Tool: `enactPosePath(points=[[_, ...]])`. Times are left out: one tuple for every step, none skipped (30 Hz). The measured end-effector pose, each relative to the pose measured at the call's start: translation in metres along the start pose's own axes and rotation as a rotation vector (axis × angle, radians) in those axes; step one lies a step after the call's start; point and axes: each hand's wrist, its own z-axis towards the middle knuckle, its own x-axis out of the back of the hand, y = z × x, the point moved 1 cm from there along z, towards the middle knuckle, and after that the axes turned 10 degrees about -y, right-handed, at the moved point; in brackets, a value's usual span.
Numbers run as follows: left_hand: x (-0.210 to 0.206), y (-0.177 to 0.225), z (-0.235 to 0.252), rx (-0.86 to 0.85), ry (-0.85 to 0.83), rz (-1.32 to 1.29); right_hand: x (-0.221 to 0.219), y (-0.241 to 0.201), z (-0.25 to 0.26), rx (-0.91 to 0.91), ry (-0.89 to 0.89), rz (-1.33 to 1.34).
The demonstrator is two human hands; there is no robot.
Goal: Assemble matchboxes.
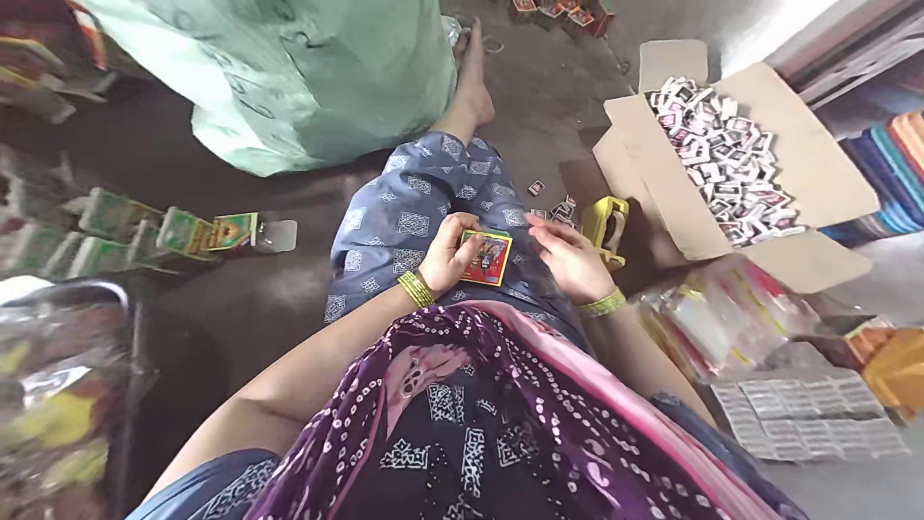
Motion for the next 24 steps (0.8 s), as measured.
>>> enactPosePath(points=[[0.001, -0.001, 0.000, -0.006, 0.001, 0.010, -0.016, -0.004, 0.004, -0.006, -0.052, -0.010], [0.002, -0.001, -0.001, -0.013, 0.004, 0.018, -0.029, -0.005, 0.008, -0.010, -0.092, -0.010], [0.003, -0.001, -0.001, -0.019, 0.008, 0.025, -0.039, -0.004, 0.012, -0.007, -0.120, 0.007], [0.004, -0.002, -0.002, -0.021, 0.010, 0.028, -0.046, -0.002, 0.017, -0.004, -0.132, 0.027], [0.004, -0.002, -0.002, -0.027, 0.012, 0.028, -0.052, 0.000, 0.021, -0.006, -0.132, 0.039], [0.005, -0.002, -0.003, -0.041, 0.012, 0.027, -0.056, 0.003, 0.024, -0.010, -0.118, 0.048], [0.005, -0.003, -0.003, -0.053, 0.010, 0.028, -0.058, 0.005, 0.026, -0.015, -0.100, 0.061], [0.004, -0.004, -0.002, -0.065, 0.008, 0.028, -0.059, 0.006, 0.028, -0.025, -0.081, 0.070], [0.003, -0.003, -0.002, -0.072, 0.010, 0.015, -0.060, 0.008, 0.029, -0.038, -0.059, 0.076], [0.002, -0.002, -0.001, -0.070, 0.017, 0.004, -0.060, 0.009, 0.030, -0.052, -0.033, 0.084], [0.001, -0.002, 0.000, -0.069, 0.020, 0.007, -0.061, 0.010, 0.031, -0.061, -0.008, 0.094], [0.001, -0.001, 0.000, -0.074, 0.018, 0.017, -0.061, 0.011, 0.032, -0.071, 0.015, 0.100], [0.001, -0.001, 0.000, -0.089, 0.015, 0.031, -0.062, 0.011, 0.033, -0.082, 0.037, 0.104], [0.001, -0.001, 0.000, -0.106, 0.010, 0.045, -0.062, 0.010, 0.034, -0.098, 0.057, 0.100], [0.001, 0.001, -0.001, -0.112, 0.001, 0.057, -0.062, 0.009, 0.034, -0.118, 0.074, 0.085], [0.001, 0.003, -0.002, -0.117, -0.012, 0.077, -0.060, 0.008, 0.035, -0.135, 0.077, 0.055], [0.003, 0.007, -0.002, -0.124, -0.036, 0.097, -0.058, 0.007, 0.038, -0.141, 0.091, 0.018], [0.004, 0.011, -0.003, -0.132, -0.064, 0.110, -0.055, 0.007, 0.041, -0.131, 0.106, -0.022], [0.005, 0.013, -0.003, -0.136, -0.081, 0.114, -0.052, 0.005, 0.043, -0.097, 0.096, -0.076], [0.006, 0.013, -0.003, -0.138, -0.078, 0.104, -0.049, 0.003, 0.044, -0.033, 0.049, -0.135], [0.006, 0.011, -0.004, -0.147, -0.053, 0.069, -0.045, 0.002, 0.044, 0.026, -0.050, -0.200], [0.006, 0.007, -0.003, -0.159, -0.014, 0.020, -0.041, 0.001, 0.043, 0.059, -0.178, -0.291], [0.006, 0.006, -0.003, -0.153, 0.026, -0.032, -0.037, 0.001, 0.042, 0.079, -0.287, -0.390], [0.006, 0.006, -0.003, -0.125, 0.055, -0.098, -0.033, 0.002, 0.041, 0.094, -0.347, -0.458]])
